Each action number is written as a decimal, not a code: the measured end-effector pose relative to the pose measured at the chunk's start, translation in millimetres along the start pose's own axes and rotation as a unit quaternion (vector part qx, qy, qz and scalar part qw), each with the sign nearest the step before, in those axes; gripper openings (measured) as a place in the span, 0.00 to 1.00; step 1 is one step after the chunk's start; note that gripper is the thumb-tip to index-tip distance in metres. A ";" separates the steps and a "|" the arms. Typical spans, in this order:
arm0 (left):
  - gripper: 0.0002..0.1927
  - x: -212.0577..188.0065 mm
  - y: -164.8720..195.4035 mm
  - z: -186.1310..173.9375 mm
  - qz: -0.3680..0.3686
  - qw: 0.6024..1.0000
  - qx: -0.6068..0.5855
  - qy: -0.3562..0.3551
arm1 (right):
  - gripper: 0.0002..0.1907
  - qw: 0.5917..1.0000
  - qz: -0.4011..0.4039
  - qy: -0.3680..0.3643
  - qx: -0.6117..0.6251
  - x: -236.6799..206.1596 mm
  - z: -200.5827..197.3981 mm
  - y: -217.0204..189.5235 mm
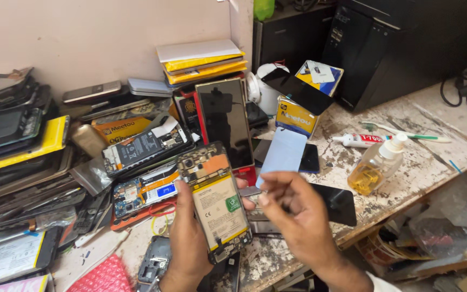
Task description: The person repairs a disassembled smartphone at a cluttered workbench. They use a pry tool on the phone's lower frame, work around the battery and internal components, handle the frame and a replacement screen panel, and wrap a rubber band around the assembled phone body.
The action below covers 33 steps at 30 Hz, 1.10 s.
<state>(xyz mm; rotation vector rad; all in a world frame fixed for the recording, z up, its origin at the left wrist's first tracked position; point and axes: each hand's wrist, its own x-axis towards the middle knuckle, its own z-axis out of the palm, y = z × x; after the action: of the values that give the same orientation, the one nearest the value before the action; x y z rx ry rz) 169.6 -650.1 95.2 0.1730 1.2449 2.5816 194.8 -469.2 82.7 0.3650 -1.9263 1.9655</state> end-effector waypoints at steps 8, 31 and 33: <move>0.43 1.0 3.7 -7.2 -0.014 0.999 -0.045 -0.022 | 0.15 1.000 0.001 -0.017 -0.007 -13.6 -14.3 -2.5; 0.17 1.4 24.6 -44.6 0.184 0.969 -0.034 0.160 | 0.04 0.989 -0.015 -0.055 -0.135 -97.1 -34.8 31.8; 0.13 -9.0 21.8 -38.4 0.173 0.967 -0.032 0.184 | 0.05 0.993 0.013 -0.045 -0.106 -97.8 -35.2 31.9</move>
<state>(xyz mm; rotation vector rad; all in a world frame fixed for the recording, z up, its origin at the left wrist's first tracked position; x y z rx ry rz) 165.5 -694.5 88.4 -0.1223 1.3497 3.0565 271.5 -441.7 10.8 0.3768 -2.1816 1.7640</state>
